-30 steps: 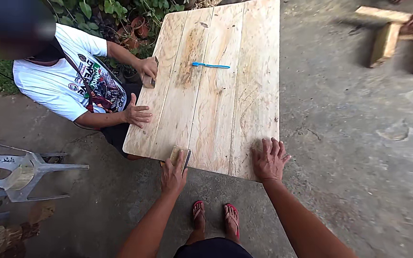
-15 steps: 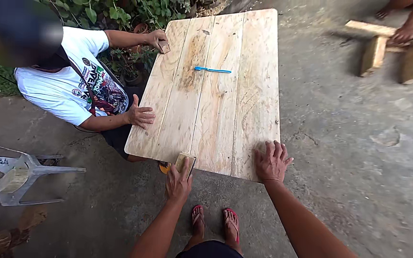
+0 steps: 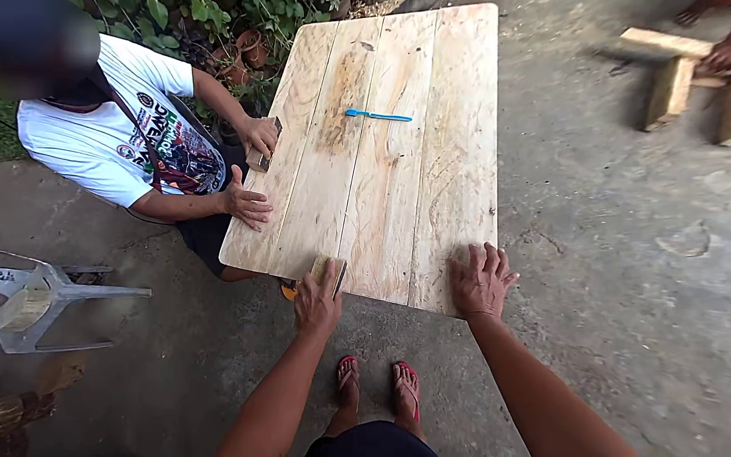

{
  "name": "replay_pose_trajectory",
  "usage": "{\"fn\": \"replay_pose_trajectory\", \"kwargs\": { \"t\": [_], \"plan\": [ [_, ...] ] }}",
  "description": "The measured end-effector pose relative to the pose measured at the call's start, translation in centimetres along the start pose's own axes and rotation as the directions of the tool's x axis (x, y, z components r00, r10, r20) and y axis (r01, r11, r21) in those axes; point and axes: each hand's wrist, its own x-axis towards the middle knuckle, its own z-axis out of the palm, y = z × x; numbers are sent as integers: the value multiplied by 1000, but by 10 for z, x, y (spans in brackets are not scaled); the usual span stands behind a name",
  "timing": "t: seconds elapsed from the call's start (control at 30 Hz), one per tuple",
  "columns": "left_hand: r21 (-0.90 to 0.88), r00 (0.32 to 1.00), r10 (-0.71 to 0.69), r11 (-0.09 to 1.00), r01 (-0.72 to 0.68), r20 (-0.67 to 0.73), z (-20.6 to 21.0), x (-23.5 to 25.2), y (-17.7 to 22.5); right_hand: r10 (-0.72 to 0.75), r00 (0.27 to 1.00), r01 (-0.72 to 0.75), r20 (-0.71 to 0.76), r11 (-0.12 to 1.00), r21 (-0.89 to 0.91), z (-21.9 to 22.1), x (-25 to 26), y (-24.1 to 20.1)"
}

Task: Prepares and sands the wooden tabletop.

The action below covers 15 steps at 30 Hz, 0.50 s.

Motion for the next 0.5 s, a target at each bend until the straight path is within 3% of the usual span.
{"fn": "replay_pose_trajectory", "kwargs": {
  "t": [0.1, 0.17, 0.33, 0.37, 0.43, 0.5],
  "plan": [
    [-3, 995, -78, 997, 78, 55, -19, 49, 31, 3, 1000, -3, 0, 1000, 3, 2, 0, 0],
    [9, 997, -54, 999, 54, 55, -16, 56, 31, 6, 1000, -6, -8, 1000, 8, 1, -1, 2],
    [-63, 984, 144, 986, -151, -104, 31, -38, -60, 9, 1000, -9, -4, 1000, 26, 0, -1, 4],
    [-72, 991, 125, 989, -128, -46, 32, -54, -76, 12, 1000, -12, 2, 1000, 25, -1, 0, 3],
    [-103, 974, -17, 994, 41, 224, 24, -73, -96, 13, 1000, -13, 6, 1000, 15, 0, -1, 4],
    [-218, 959, -104, 962, 164, 264, 22, -83, -109, 11, 1000, -11, 6, 1000, 16, 0, 0, 4]
  ]
}}
